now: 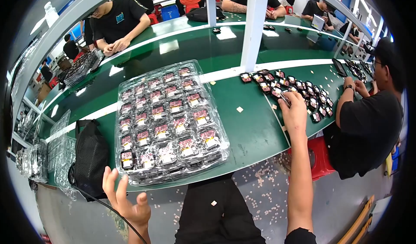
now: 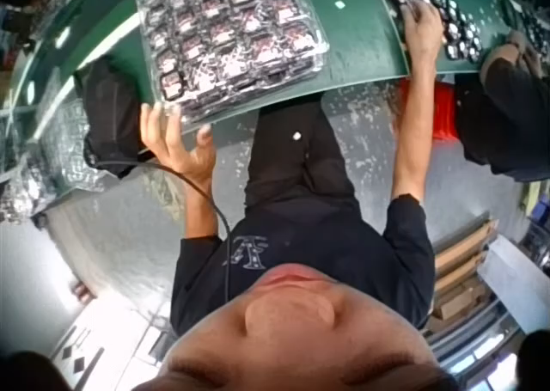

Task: Assembling small electronic components by inserting small pieces into a plastic housing and placing them in a tray.

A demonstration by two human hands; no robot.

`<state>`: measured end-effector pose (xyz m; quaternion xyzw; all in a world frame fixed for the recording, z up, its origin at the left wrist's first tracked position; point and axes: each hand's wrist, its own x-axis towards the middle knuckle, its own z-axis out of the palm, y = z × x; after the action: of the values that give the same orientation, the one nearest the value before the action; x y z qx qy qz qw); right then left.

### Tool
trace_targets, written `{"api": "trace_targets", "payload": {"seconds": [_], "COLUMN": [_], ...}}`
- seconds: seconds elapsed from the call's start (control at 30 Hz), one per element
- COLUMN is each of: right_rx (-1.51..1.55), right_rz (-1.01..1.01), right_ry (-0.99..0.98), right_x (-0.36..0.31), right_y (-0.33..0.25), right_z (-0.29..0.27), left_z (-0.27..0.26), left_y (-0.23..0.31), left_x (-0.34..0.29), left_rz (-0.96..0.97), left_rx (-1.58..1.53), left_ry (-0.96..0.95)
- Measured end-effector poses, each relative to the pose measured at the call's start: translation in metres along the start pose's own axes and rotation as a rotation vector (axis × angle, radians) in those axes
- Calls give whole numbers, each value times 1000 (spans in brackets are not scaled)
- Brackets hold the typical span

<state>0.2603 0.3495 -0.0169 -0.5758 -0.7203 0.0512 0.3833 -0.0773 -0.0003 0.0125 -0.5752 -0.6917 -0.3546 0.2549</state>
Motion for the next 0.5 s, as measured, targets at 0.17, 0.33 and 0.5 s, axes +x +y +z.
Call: {"api": "trace_targets", "payload": {"seconds": [0.17,0.33,0.5], "right_rx": [137,683,916], "right_rz": [-132,-77,-311], "right_ry": [-3,-244,-548], "right_x": [-13,-86,-160], "right_y": [-28,-88,-128], "right_z": [-2,-37,-53], "left_z": [15,27,46], "left_y": [26,75,86], "left_x": [-50,-54,-55], "left_rz": [202,-508,-796], "left_rx": [-332,-1313,-1747], "left_ry": [-62,-371,-358]}}
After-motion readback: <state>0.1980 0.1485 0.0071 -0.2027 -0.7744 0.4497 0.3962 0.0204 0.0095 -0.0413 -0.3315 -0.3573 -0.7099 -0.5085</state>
